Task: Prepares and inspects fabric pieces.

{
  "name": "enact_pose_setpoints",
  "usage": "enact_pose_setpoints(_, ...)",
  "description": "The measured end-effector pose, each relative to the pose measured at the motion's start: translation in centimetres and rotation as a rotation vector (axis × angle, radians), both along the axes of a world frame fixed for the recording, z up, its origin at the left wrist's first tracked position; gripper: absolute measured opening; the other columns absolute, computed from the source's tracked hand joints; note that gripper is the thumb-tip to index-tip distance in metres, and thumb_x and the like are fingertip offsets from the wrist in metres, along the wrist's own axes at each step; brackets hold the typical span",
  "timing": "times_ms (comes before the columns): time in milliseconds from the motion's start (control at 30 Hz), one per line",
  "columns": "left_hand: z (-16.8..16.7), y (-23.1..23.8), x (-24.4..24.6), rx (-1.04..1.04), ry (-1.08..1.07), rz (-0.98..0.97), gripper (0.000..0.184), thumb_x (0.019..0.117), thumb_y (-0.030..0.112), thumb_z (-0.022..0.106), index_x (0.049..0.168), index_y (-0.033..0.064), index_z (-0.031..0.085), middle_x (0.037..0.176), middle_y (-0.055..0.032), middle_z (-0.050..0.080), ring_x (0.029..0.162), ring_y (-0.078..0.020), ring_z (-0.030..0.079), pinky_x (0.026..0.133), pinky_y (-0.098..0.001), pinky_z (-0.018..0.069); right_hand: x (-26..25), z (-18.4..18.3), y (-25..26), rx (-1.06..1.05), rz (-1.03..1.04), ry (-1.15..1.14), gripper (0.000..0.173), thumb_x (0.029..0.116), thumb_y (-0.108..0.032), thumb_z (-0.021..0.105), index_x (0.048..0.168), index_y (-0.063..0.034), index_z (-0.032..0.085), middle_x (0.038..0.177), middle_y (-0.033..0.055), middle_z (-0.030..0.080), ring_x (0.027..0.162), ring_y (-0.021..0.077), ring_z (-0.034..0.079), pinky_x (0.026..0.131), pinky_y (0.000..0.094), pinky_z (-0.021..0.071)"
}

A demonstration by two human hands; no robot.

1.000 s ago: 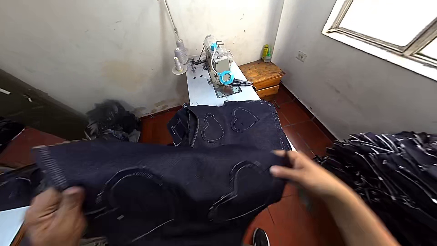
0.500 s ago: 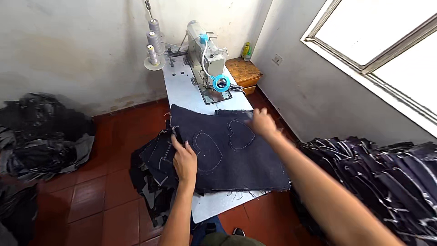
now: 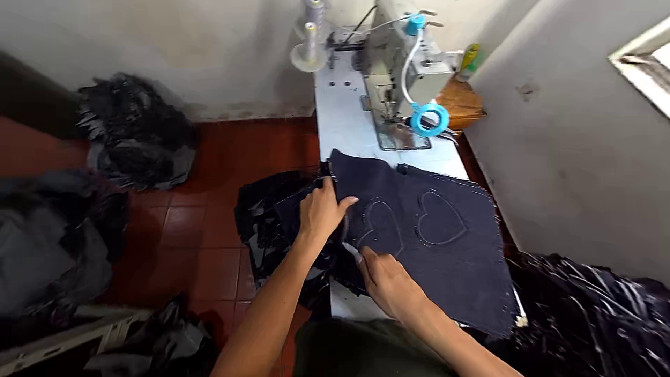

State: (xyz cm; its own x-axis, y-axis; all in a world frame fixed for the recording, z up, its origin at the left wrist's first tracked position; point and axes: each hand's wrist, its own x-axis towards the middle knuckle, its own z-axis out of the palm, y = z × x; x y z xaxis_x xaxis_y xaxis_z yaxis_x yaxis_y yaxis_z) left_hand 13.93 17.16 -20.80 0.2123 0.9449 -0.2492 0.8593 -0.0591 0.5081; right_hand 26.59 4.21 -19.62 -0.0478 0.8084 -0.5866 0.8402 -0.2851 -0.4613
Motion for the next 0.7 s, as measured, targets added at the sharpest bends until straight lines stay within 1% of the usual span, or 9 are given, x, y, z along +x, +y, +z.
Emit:
enact_pose_setpoints(67, -2.0, -1.8, -3.4, 0.210, -0.203, -0.077, 0.056, 0.1008, 0.050, 0.059, 0.127, 0.0005, 0.061, 0.084, -0.0136, 0.070, 0.077, -0.0308, 0.070, 0.072, -0.0532, 0.0590, -0.4, -1.8, 2.1, -0.058, 0.026, -0.061, 0.041, 0.1110, -0.030, 0.034, 0.121, -0.0002, 0.061, 0.106, 0.0240, 0.068, 0.105, 0.0416, 0.069, 0.088, 0.0569, 0.0539)
enact_pose_setpoints(167, -9.7, -8.7, -9.7, 0.527, -0.264, -0.147, 0.047, 0.0976, 0.048, 0.059, 0.089, 0.0031, 0.070, 0.082, -0.0103, 0.071, 0.076, -0.0252, 0.071, 0.070, -0.0459, 0.0601, -0.3, -2.7, 3.8, -0.111, 0.065, -0.127, 0.041, 0.1112, -0.032, 0.033, 0.121, -0.0025, 0.060, 0.107, 0.0234, 0.069, 0.107, 0.0410, 0.068, 0.089, 0.0568, 0.0531)
enact_pose_setpoints(200, -12.2, -11.4, -11.5, 0.398, -0.166, -0.206, 0.052, 0.0927, 0.055, 0.064, 0.097, 0.0041, 0.072, 0.097, -0.0137, 0.073, 0.091, -0.0294, 0.073, 0.081, -0.0494, 0.0596, -0.3, -2.6, 3.9, -0.125, 0.080, -0.142, 0.041, 0.1112, -0.032, 0.033, 0.121, -0.0029, 0.060, 0.108, 0.0234, 0.068, 0.108, 0.0412, 0.068, 0.090, 0.0571, 0.0532)
enact_pose_setpoints(233, -14.3, -13.6, -12.8, 0.191, -0.068, -0.240, 0.066, 0.0854, 0.061, 0.071, 0.118, 0.0036, 0.069, 0.122, -0.0189, 0.069, 0.114, -0.0345, 0.067, 0.098, -0.0533, 0.0527, -0.3, -2.5, 3.9, -0.143, 0.097, -0.156, 0.042, 0.1115, -0.032, 0.032, 0.122, -0.0032, 0.060, 0.110, 0.0237, 0.068, 0.109, 0.0413, 0.068, 0.091, 0.0574, 0.0527)
enact_pose_setpoints(267, -16.3, -15.0, -13.2, 0.010, -0.023, -0.214, 0.086, 0.0775, 0.058, 0.081, 0.140, 0.0027, 0.059, 0.146, -0.0249, 0.054, 0.135, -0.0404, 0.053, 0.113, -0.0577, 0.0406, -0.3, -2.4, 3.9, -0.151, 0.115, -0.168, 0.042, 0.1118, -0.033, 0.031, 0.122, -0.0034, 0.060, 0.110, 0.0237, 0.068, 0.110, 0.0411, 0.067, 0.092, 0.0572, 0.0522)
enact_pose_setpoints(333, -20.0, -15.7, -13.2, -0.137, -0.081, -0.084, 0.096, 0.0753, 0.043, 0.088, 0.153, 0.0034, 0.046, 0.162, -0.0285, 0.031, 0.151, -0.0444, 0.031, 0.123, -0.0601, 0.0235, -0.1, -2.2, 4.2, -0.143, 0.143, -0.182, 0.043, 0.1120, -0.035, 0.033, 0.118, -0.0032, 0.062, 0.109, 0.0231, 0.068, 0.109, 0.0399, 0.067, 0.093, 0.0563, 0.0515)
enact_pose_setpoints(467, -21.5, -15.2, -13.3, -0.303, -0.222, -0.010, 0.039, 0.1013, 0.026, 0.062, 0.131, 0.0005, 0.064, 0.130, -0.0212, 0.066, 0.127, -0.0357, 0.061, 0.113, -0.0534, 0.0431, -0.1, -2.1, 4.5, -0.113, 0.197, -0.187, 0.044, 0.1096, -0.040, 0.045, 0.108, -0.0029, 0.069, 0.100, 0.0186, 0.072, 0.098, 0.0346, 0.070, 0.091, 0.0527, 0.0526)
enact_pose_setpoints(600, -15.4, -18.1, -14.9, -0.091, -0.229, 0.062, 0.029, 0.1003, 0.019, 0.056, 0.116, -0.0038, 0.067, 0.098, -0.0233, 0.072, 0.098, -0.0397, 0.072, 0.091, -0.0584, 0.0545, -1.4, 0.2, 2.1, -0.145, 0.332, -0.276, 0.042, 0.1030, -0.038, 0.060, 0.110, 0.0032, 0.068, 0.113, 0.0281, 0.068, 0.111, 0.0447, 0.065, 0.094, 0.0605, 0.0512)
enact_pose_setpoints(700, -12.0, -20.5, -14.9, 0.086, -0.183, 0.098, 0.025, 0.0946, 0.018, 0.057, 0.101, -0.0023, 0.068, 0.079, -0.0185, 0.070, 0.078, -0.0371, 0.072, 0.074, -0.0567, 0.0569, -4.6, 1.1, -2.3, -0.243, 0.403, -0.367, 0.027, 0.1024, -0.014, 0.057, 0.116, 0.0083, 0.064, 0.123, 0.0321, 0.063, 0.114, 0.0497, 0.064, 0.089, 0.0635, 0.0531)
